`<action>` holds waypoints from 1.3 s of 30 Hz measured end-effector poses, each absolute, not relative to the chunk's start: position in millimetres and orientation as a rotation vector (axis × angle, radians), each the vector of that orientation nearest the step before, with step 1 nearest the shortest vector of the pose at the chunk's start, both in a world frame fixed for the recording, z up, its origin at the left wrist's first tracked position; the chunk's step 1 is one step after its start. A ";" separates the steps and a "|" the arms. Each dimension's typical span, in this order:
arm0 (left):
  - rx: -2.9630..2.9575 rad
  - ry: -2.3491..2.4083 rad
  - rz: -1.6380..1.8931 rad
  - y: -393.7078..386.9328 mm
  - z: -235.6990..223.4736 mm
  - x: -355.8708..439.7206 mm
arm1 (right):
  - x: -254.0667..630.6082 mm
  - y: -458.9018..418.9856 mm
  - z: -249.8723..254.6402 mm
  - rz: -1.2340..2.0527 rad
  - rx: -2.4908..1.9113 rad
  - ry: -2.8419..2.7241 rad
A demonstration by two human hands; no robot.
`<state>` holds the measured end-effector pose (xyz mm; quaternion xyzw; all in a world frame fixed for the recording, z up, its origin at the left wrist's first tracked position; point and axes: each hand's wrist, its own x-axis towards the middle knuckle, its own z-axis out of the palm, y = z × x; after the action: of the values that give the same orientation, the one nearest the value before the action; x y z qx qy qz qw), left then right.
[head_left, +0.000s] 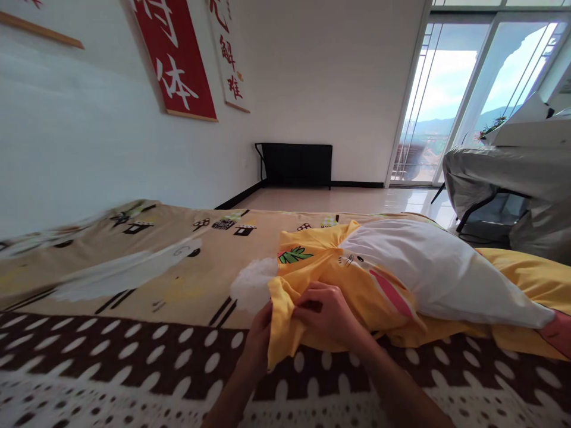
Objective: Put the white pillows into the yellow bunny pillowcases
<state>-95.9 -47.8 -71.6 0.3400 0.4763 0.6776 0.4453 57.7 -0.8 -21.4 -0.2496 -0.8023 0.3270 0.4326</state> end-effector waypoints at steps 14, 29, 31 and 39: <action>1.379 1.531 1.987 -46.5 -77.6 -85.9 | 66.3 13.6 -22.7 0.966 -0.476 -2.068; 1.419 1.600 1.922 -63.5 -58.6 -72.1 | 56.4 4.8 -29.9 0.754 -0.457 -2.069; 1.315 1.576 1.907 -65.9 -56.5 -70.2 | 56.2 4.5 -29.4 0.762 -0.459 -2.062; 1.192 1.523 1.787 -66.2 -52.8 -70.2 | 54.8 -7.3 -17.2 0.521 -0.663 -1.916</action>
<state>-70.2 -66.2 -52.8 0.4382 0.5598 0.6568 0.2515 54.8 -7.3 -17.2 -0.2744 -0.7924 0.2156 0.5004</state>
